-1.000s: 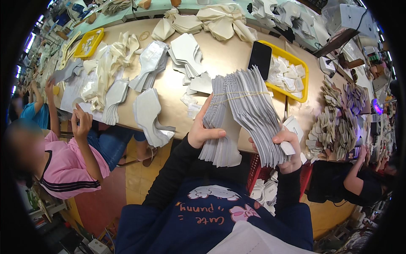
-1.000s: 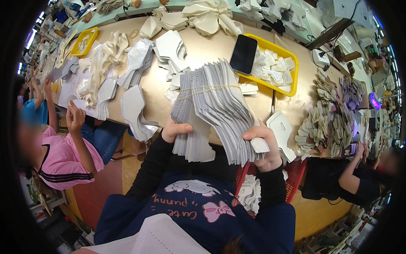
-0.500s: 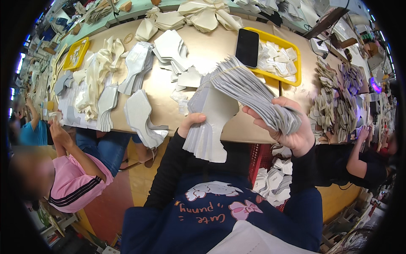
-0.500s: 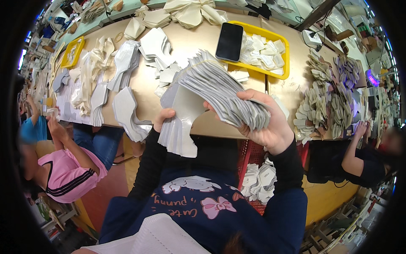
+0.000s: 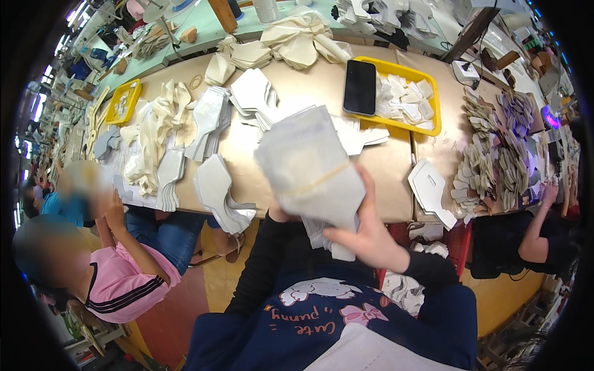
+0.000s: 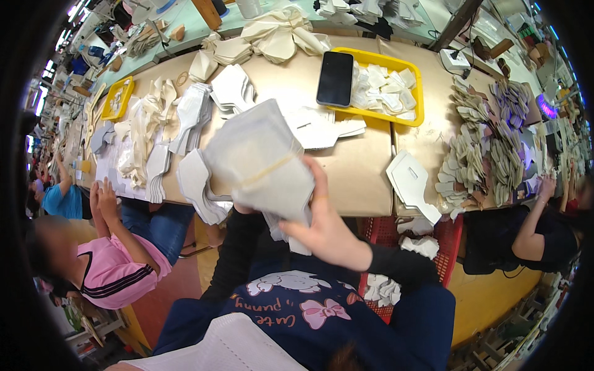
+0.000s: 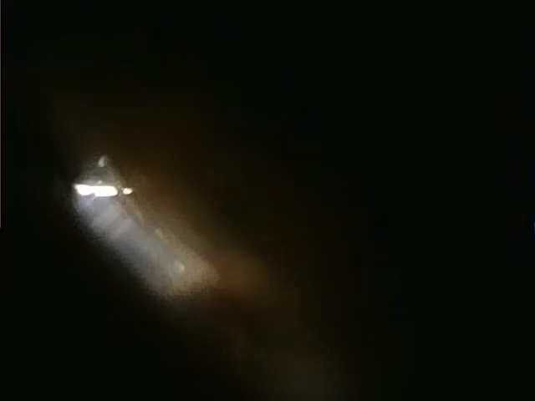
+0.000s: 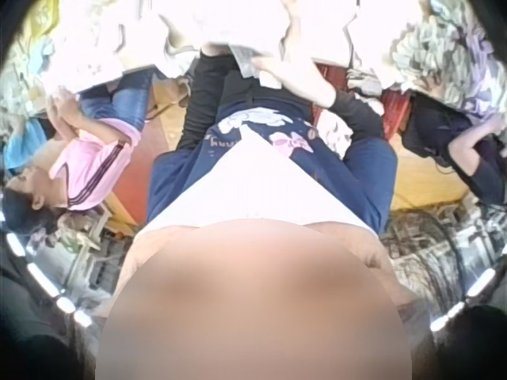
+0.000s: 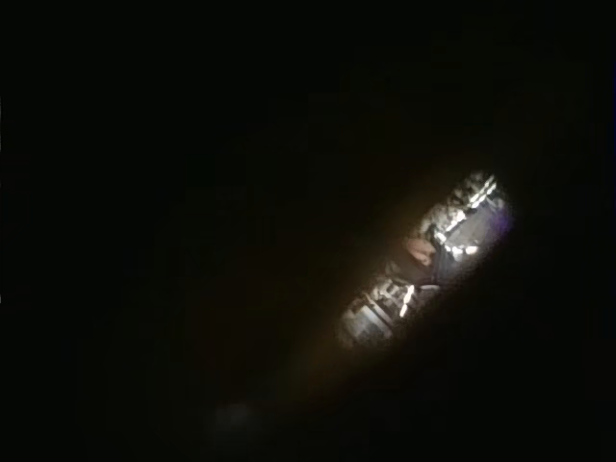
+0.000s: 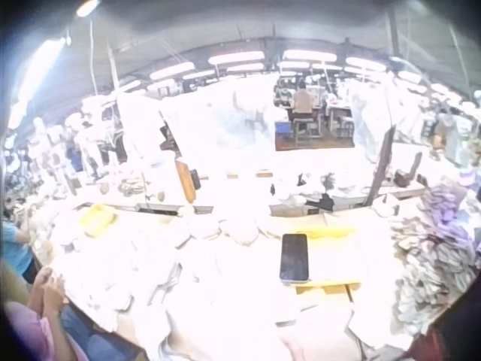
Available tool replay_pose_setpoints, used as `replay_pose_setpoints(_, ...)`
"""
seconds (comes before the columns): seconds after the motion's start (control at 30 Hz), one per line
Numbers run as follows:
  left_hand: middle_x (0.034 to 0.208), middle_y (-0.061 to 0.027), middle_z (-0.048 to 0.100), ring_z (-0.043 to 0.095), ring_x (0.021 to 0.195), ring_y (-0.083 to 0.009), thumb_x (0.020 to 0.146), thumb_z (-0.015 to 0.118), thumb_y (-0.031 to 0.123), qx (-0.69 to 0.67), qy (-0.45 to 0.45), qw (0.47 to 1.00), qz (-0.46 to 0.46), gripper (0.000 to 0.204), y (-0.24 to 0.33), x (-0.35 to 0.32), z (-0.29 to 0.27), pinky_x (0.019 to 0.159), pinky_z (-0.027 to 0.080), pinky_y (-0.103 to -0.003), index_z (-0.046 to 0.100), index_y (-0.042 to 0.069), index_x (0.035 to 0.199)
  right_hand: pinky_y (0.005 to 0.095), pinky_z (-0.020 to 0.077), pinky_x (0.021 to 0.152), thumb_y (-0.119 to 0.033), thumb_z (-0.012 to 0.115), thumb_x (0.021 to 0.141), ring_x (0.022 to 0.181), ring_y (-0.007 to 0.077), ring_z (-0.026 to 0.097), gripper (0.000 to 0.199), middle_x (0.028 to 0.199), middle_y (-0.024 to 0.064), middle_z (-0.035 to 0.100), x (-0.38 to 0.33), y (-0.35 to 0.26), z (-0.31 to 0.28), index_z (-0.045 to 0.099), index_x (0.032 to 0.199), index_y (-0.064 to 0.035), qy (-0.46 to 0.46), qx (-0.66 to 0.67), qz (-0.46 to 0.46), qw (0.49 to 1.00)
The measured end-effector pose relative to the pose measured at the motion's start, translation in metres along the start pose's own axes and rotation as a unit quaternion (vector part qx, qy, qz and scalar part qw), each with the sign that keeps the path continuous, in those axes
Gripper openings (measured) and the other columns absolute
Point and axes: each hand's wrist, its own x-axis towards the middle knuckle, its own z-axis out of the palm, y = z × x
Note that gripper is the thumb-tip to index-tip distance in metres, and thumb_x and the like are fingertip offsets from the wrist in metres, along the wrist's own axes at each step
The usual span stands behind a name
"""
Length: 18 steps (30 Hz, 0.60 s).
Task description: The person folds white fabric pieces by hand, aligns edges, and stacks them into neat piles on the table. The person also picks up and transfers stacks of folded pieces to a yellow tray and a red basket.
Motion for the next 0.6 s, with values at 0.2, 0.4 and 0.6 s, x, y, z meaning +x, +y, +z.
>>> replay_pose_setpoints(0.2, 0.137, -0.0159, 0.043, 0.043, 0.122, -0.033, 0.096, 0.051, 0.045, -0.215, -0.191, 0.937, -0.197, 0.066, 0.022, 0.001, -0.028, 0.103, 0.038, -0.054, 0.034, 0.008, 0.147, 0.0372, 0.054, 0.077, 0.004, 0.067, 0.074, 0.088, 0.0336, 0.067, 0.079, 0.118, 0.0206, 0.058, -0.021, 0.019, 0.026, 0.032, 0.142, -0.017, -0.015, -0.222, -0.147, 0.964)
replay_pose_setpoints(0.4, 0.116, -0.0064, 0.046, 0.038, 0.108, -0.0205, 0.094, 0.053, 0.051, -0.231, -0.281, 0.925, -0.108, 0.065, -0.011, -0.017, -0.034, 0.102, 0.032, -0.05, 0.04, 0.015, 0.148, 0.0389, 0.0545, 0.072, -0.001, 0.069, 0.071, 0.089, 0.0333, 0.064, 0.072, 0.118, 0.0158, 0.058, -0.022, 0.022, 0.045, 0.048, 0.135, -0.0268, 0.008, -0.329, -0.202, 0.922)
replay_pose_setpoints(0.6, 0.14, -0.0051, 0.052, 0.052, 0.109, -0.0213, 0.092, 0.063, 0.038, -0.38, -0.346, 0.854, 0.084, 0.053, -0.04, -0.003, -0.002, 0.097, 0.037, -0.032, 0.046, 0.037, 0.142, 0.0385, 0.0493, 0.076, -0.003, 0.067, 0.069, 0.094, 0.0295, 0.061, 0.058, 0.116, 0.0132, 0.057, -0.027, 0.026, 0.055, 0.065, 0.119, -0.033, 0.015, -0.397, -0.218, 0.892)
